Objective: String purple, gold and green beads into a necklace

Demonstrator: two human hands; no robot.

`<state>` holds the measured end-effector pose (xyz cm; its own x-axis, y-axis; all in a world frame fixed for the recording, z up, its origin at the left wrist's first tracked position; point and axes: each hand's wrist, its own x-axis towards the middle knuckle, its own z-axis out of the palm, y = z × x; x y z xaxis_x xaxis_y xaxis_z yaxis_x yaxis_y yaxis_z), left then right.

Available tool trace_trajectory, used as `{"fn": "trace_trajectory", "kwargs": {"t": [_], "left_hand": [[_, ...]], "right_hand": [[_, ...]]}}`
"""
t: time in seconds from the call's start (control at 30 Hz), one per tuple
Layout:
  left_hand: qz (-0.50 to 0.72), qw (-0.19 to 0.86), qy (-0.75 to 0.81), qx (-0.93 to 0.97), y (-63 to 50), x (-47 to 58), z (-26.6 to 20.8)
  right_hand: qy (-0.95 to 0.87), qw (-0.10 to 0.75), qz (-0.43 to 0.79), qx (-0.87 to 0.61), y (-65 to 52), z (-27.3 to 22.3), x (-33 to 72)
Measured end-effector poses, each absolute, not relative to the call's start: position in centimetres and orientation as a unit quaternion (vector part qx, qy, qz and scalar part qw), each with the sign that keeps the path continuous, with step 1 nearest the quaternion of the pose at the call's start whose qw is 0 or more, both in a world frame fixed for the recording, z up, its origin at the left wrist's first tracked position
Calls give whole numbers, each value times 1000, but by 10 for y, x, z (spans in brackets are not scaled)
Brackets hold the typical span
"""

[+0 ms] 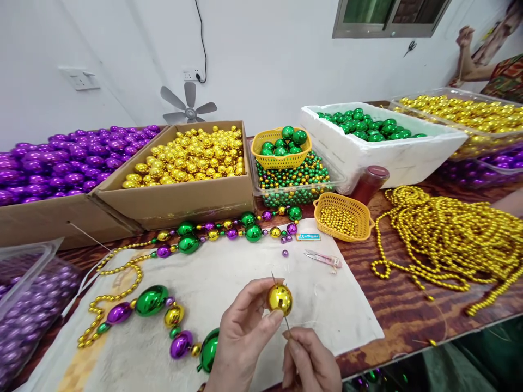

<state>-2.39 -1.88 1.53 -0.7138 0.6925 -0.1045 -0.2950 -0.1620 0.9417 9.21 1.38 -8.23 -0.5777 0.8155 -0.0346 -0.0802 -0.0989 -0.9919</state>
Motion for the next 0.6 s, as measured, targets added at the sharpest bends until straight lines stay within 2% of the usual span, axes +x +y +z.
{"fn": "trace_trajectory", "kwargs": {"t": [0.23,0.4,0.53,0.6], "left_hand": [[718,360,576,149,-12,-26,9],[683,385,594,180,-6,-27,-2],[612,433,602,276,-2,-40,-12],[576,418,628,315,0,-56,-12]], "right_hand": [[-591,305,711,-228,32,-79,91],[-499,290,760,-300,43,-74,91],[-457,311,762,-336,53,-73,93],[-436,325,759,-358,57,-76,96]]}}
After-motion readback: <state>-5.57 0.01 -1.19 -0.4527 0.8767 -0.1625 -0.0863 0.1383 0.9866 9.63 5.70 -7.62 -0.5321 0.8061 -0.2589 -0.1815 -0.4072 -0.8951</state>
